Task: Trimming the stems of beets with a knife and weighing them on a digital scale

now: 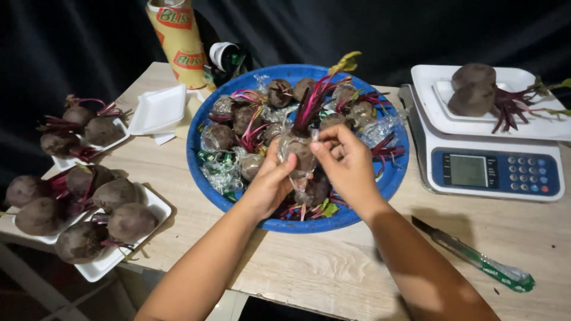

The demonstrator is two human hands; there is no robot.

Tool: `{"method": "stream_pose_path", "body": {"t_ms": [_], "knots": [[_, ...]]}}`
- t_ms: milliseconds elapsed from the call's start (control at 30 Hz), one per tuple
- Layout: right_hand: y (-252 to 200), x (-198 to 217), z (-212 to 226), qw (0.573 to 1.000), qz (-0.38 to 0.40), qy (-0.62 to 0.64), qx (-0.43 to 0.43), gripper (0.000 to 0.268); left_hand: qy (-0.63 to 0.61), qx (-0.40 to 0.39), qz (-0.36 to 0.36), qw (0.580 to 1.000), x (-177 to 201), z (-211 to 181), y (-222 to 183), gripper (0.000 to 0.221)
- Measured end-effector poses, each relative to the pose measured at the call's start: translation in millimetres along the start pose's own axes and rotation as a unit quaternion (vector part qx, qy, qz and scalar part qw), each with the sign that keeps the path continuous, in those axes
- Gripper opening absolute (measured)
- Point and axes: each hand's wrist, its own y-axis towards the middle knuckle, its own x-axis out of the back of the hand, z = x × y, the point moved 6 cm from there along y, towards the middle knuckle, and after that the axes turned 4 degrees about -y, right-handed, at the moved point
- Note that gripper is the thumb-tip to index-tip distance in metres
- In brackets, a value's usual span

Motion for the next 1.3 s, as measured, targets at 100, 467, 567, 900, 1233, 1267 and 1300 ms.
{"method": "stream_pose_path", "body": {"t_ms": [100, 467, 567, 900, 1233, 1267, 1300], "knots": [[4.3, 10.0, -8.2, 0.999, -0.033, -0.003, -0.031, 0.002, -0.034, 0.004, -0.010, 0.999, 4.1, -0.5, 3.3, 0.050], [-6.5, 4.1, 26.1, 0.888, 0.207, -0.387, -0.138, 0.018, -0.216, 0.007, -0.028, 0.976, 22.2, -1.3, 14.8, 0.050], [-7.8, 10.0, 26.5, 0.860, 0.220, -0.442, -0.126, 0.021, -0.233, 0.009, -0.014, 0.972, 24.7, 2.6, 15.6, 0.048], [-3.9, -2.8, 21.3, 0.993, 0.120, 0.011, -0.017, 0.059, 0.143, -0.144, 0.001, 0.979, 31.5, -6.3, 8.5, 0.092], [-2.3, -0.2, -14.7, 0.888, 0.051, 0.327, -0.319, 0.040, 0.280, -0.160, -0.013, 0.946, -1.9, -35.7, -3.8, 0.068], [-0.4, -1.5, -21.4, 0.888, 0.049, 0.329, -0.319, 0.040, 0.282, -0.159, -0.011, 0.946, 0.7, -35.4, -2.2, 0.068], [0.6, -3.9, -28.7, 0.880, 0.052, 0.339, -0.327, 0.037, 0.318, -0.188, -0.058, 0.927, 6.8, -39.8, -2.4, 0.043]]}}
